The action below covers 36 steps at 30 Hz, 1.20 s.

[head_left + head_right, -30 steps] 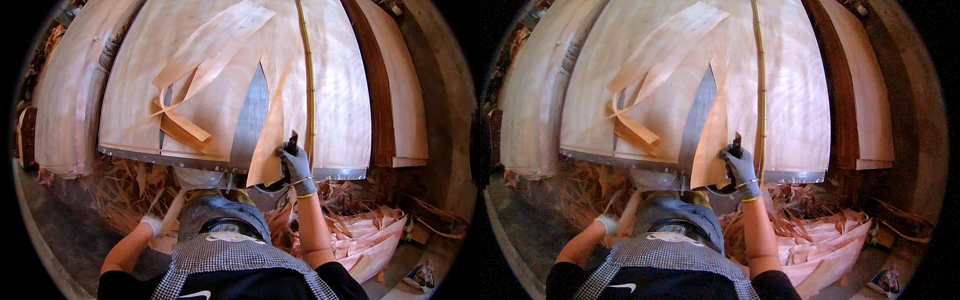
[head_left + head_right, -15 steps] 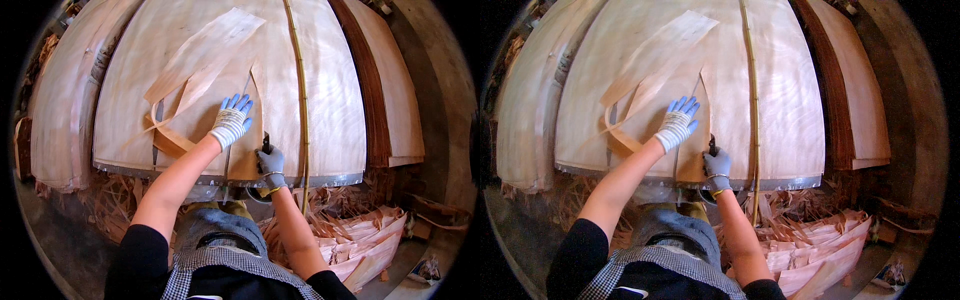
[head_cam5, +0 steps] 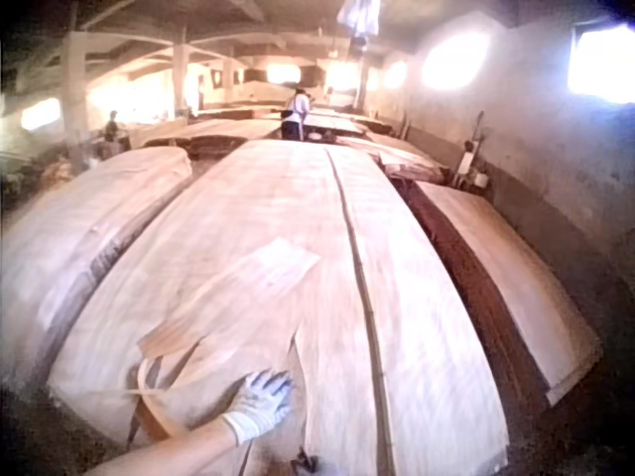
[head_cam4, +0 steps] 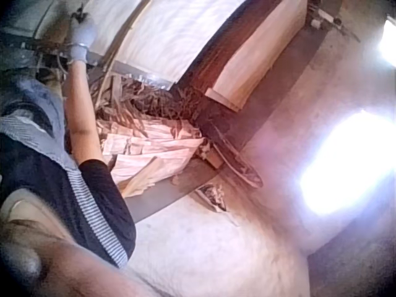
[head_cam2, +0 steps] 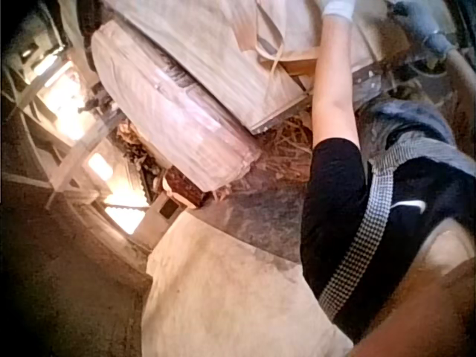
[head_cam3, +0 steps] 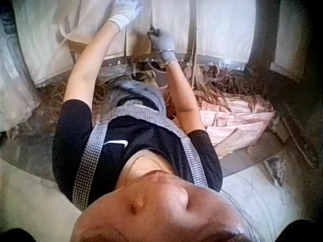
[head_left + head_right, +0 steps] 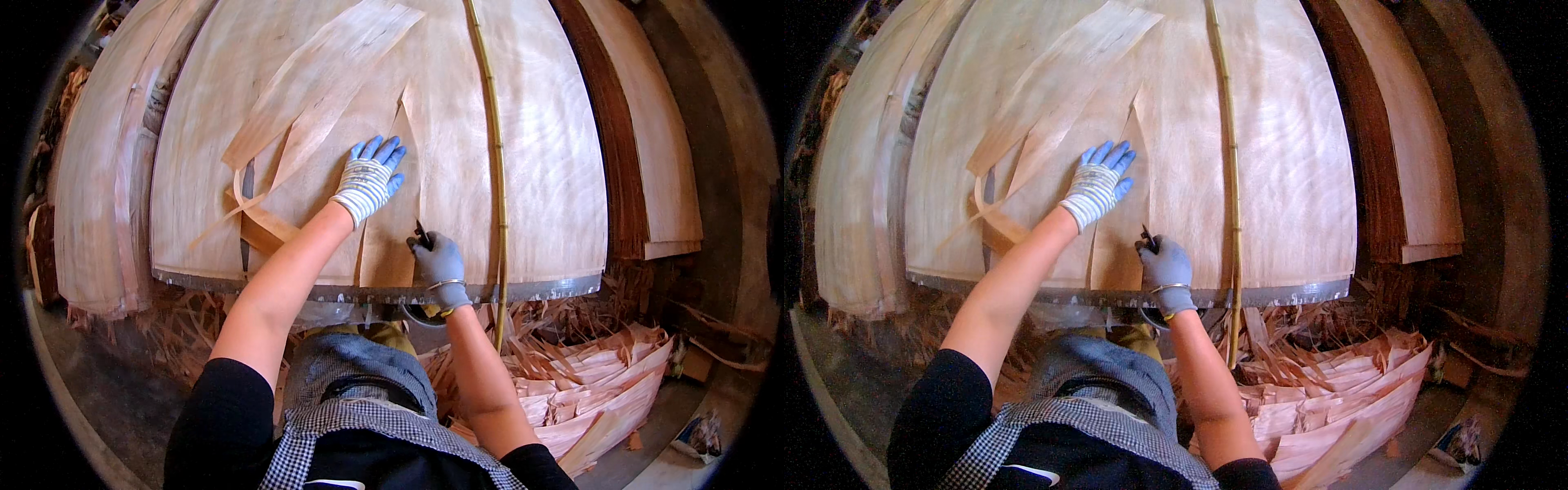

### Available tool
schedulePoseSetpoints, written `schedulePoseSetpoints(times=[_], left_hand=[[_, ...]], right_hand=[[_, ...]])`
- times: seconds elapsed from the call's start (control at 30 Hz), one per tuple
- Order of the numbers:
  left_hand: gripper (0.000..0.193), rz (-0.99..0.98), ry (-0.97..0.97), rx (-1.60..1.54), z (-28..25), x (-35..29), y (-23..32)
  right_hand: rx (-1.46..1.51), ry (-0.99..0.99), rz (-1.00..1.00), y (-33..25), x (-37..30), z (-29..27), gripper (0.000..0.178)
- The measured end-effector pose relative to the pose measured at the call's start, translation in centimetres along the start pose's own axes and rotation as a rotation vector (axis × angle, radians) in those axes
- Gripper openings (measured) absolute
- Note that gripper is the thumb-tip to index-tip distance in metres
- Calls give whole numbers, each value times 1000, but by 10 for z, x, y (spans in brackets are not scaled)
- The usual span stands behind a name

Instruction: The person prepares wood veneer sheets by applying adhesive tape to seams and cutting away excess material using a utility knife.

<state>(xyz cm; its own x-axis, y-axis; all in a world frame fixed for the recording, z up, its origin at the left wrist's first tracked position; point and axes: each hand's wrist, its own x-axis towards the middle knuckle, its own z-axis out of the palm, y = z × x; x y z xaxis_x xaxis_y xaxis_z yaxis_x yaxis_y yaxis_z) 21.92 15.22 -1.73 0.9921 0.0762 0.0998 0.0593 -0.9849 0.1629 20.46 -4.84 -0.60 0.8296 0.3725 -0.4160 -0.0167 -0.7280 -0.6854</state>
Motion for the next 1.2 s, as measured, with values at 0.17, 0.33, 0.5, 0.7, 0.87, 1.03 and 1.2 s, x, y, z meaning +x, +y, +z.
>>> schedulePoseSetpoints(times=[0.17,0.33,0.5,0.7,0.87,1.03,1.2], left_hand=[[50,8,36,13,0,1,0],[50,-8,59,19,4,3,1],[51,-12,33,25,3,2,-2],[50,-25,-58,40,4,7,-8],[51,0,-111,56,3,13,-10],[53,15,-155,56,-1,8,-23],[54,26,240,-276,-28,-11,-6]], right_hand=[[105,84,-19,11,3,3,30],[178,89,47,10,3,3,32],[317,56,93,3,2,-3,28],[506,43,79,54,-35,-13,20],[601,119,16,109,-96,-13,9],[693,6,283,106,-139,-15,9],[545,36,9,137,-141,39,17]])
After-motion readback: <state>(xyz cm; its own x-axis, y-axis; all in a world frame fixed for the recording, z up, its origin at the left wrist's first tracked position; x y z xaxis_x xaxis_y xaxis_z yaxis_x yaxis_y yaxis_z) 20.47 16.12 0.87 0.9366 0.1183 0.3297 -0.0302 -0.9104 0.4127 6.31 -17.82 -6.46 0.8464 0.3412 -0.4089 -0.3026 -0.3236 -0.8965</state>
